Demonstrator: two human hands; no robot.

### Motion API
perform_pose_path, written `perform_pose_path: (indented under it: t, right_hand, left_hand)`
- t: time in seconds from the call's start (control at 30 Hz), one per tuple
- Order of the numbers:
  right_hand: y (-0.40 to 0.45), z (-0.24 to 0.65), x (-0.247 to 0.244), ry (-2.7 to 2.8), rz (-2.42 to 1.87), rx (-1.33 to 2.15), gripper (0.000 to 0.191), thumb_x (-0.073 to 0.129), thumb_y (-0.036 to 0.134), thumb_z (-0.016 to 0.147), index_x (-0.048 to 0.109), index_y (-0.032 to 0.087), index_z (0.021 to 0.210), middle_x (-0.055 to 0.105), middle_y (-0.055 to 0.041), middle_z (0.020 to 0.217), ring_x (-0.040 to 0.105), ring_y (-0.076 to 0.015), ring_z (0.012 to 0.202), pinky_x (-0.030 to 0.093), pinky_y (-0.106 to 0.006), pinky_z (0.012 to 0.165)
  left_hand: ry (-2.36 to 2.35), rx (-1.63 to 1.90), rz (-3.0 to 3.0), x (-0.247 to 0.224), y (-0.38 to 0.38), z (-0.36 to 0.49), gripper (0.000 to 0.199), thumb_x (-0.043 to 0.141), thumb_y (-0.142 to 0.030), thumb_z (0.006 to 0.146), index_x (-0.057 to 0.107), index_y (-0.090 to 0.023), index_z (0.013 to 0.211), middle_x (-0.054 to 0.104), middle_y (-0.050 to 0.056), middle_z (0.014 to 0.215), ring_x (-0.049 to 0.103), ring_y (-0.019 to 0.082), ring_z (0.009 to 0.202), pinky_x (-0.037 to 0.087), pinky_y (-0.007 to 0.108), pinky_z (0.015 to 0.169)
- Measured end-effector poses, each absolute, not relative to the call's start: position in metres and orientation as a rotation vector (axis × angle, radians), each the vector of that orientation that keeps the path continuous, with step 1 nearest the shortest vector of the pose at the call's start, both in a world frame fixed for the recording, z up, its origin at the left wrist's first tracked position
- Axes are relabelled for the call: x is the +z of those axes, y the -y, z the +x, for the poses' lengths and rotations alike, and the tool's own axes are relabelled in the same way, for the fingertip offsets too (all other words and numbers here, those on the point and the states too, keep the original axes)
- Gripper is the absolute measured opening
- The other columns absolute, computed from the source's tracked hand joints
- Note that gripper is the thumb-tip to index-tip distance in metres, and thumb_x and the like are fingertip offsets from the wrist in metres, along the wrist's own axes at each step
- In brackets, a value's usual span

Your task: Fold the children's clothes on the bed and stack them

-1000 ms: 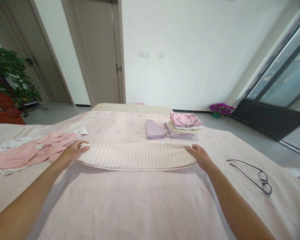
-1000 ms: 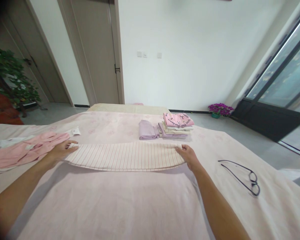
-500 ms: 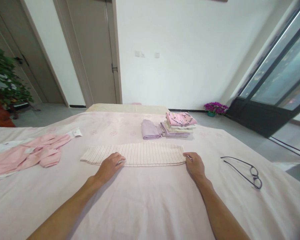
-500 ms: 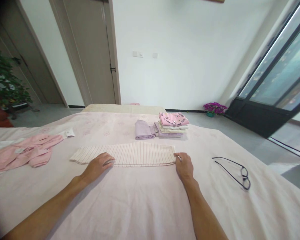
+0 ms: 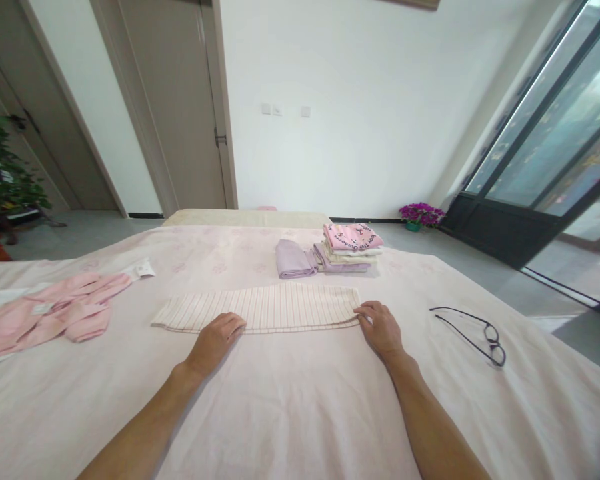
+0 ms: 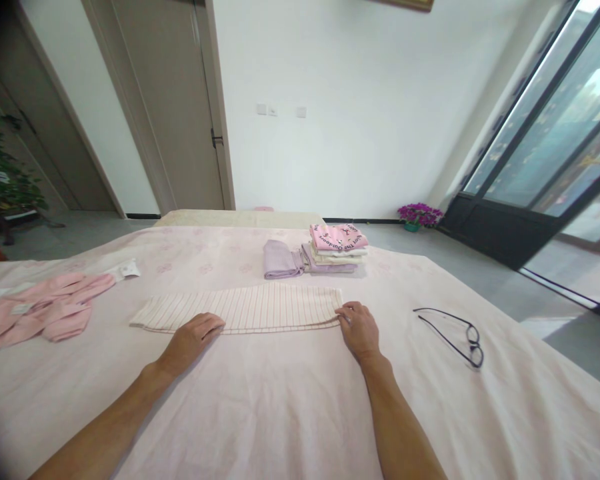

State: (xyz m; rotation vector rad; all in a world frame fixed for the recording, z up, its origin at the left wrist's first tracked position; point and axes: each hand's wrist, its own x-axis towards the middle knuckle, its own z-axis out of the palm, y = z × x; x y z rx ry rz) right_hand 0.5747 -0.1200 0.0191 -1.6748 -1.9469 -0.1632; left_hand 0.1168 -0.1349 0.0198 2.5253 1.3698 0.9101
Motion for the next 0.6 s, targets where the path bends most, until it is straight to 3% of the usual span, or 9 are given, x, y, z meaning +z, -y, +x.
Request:
perform_pose_path:
  t: [0.2,0.6]
  right_hand:
    - [0.1249,0.5685,0.0248,1.988,-1.665,-0.206,0.023,0.053,0.015,0.085,0.072,0.026,0.094,0.064,-0.005,0.107,0.056,-0.022,0.098,0.044,-0.035,0.09]
    - [0.1207,0.5771,0.0189,1.915,-1.566,-0.134,0.024,0.049,0.009,0.076,0.067,0.023,0.083,0.066,-0.0043,0.098,0.055,-0.0217,0.096,0.043,-0.034,0.09]
  left_hand:
    - [-1.466,0.933,2.586,0.0228,0.1362,0.1216,0.018,0.048,-0.029,0.097,0.062,-0.021,0.088,0.063,0.005,0.086,0.06,0.019,0.086,0.049,0.034,0.08]
    - [-1.399,0.993,2.546,0.0246,0.141,0.1155,0.019,0.041,-0.028,0.1,0.056,-0.021,0.091,0.06,0.004,0.088,0.056,0.018,0.085,0.046,0.032,0.079]
